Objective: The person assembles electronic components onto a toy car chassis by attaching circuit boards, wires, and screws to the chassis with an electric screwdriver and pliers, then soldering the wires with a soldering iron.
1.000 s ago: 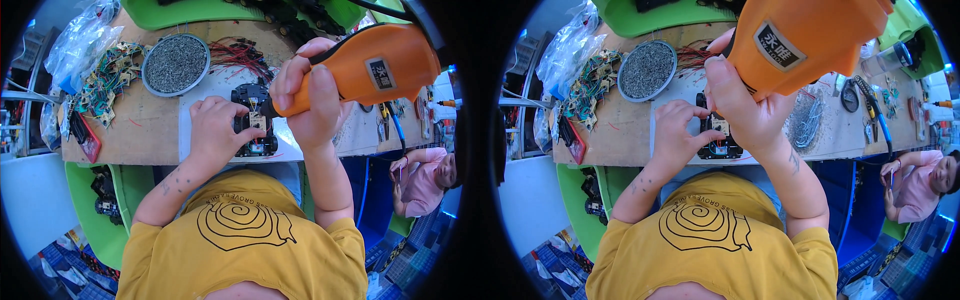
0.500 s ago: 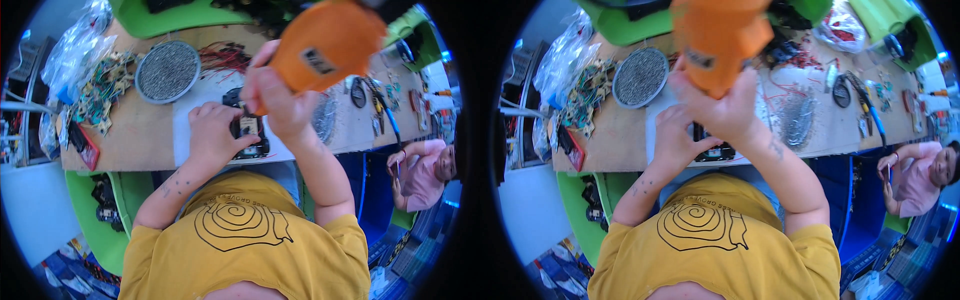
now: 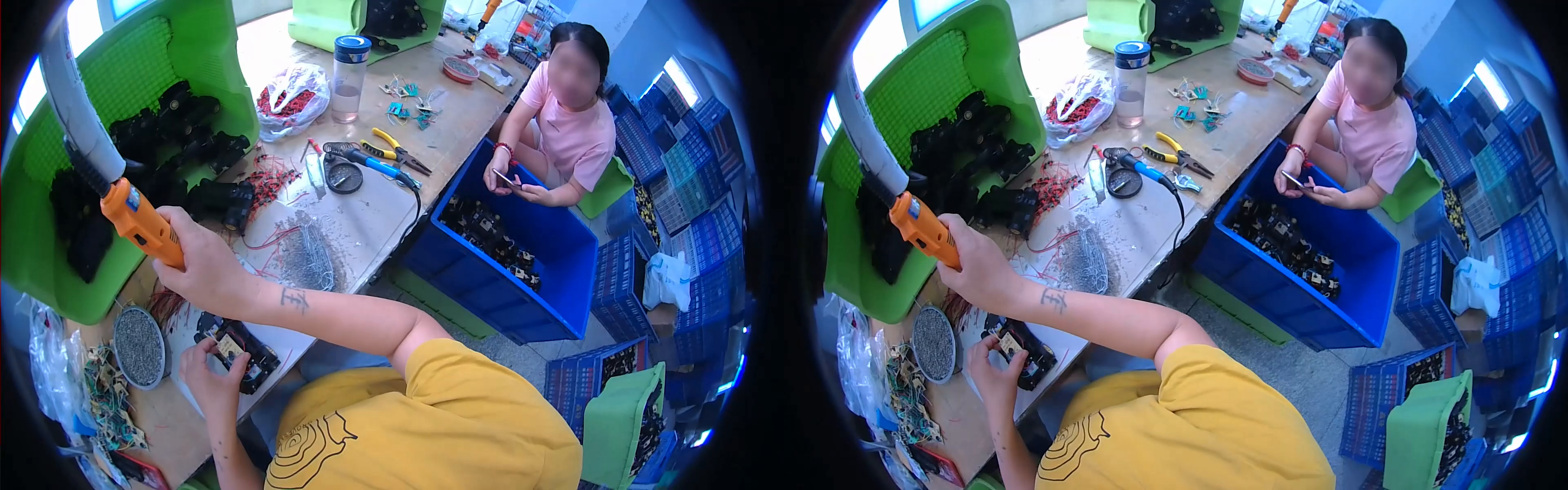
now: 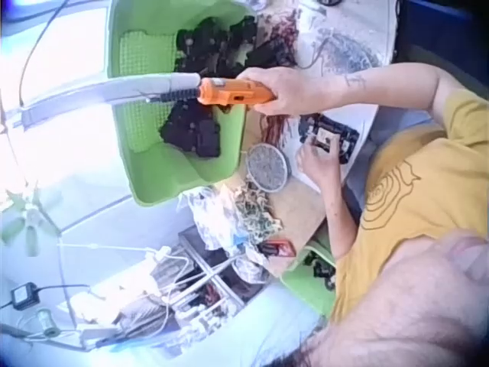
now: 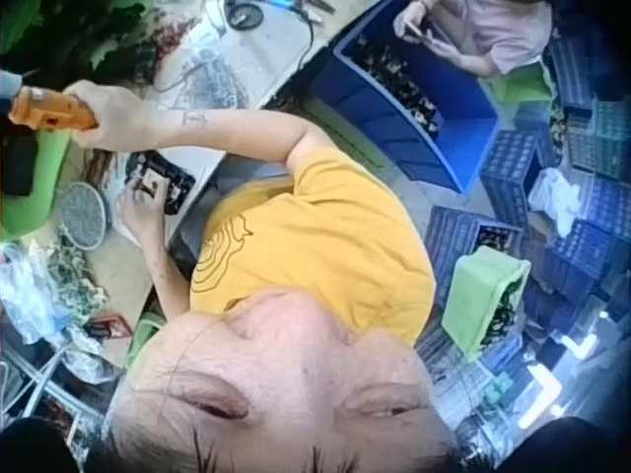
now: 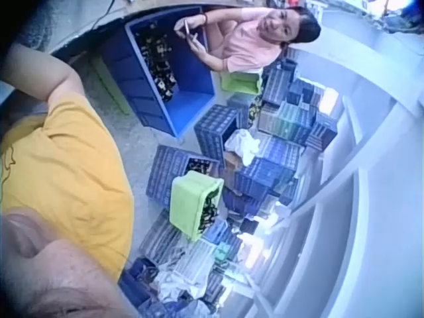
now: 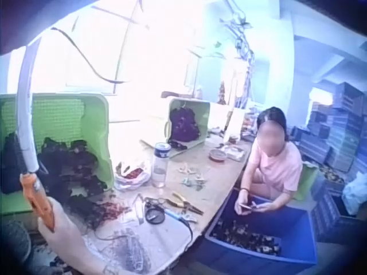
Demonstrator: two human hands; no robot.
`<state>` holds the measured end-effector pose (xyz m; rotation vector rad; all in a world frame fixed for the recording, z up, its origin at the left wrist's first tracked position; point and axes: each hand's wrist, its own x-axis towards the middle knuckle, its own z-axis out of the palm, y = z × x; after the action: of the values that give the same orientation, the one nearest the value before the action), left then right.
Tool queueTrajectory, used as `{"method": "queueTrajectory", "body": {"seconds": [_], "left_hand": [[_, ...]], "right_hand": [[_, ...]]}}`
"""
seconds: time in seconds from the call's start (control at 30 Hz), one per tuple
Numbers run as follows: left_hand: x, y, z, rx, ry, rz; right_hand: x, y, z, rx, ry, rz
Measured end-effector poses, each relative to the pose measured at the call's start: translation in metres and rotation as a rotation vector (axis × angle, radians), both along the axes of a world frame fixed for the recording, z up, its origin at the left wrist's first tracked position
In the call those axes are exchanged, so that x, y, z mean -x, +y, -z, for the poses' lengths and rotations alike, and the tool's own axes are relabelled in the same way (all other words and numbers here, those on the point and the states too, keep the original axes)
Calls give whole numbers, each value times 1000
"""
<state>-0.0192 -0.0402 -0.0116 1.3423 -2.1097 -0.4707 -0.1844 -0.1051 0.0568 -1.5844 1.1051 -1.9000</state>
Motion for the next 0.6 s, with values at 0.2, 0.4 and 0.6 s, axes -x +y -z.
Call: {"method": "queueTrajectory", "body": {"seconds": [0.2, 0.4, 0.6], "left_hand": [[-1, -2, 4, -17, 10, 1], [-13, 2, -1, 10, 68, -32], [-100, 26, -27, -76, 111, -390]], "right_hand": [[15, 10, 19, -71, 166, 117], [22, 49, 50, 3, 281, 220], [4, 83, 90, -85, 371, 35]]}}
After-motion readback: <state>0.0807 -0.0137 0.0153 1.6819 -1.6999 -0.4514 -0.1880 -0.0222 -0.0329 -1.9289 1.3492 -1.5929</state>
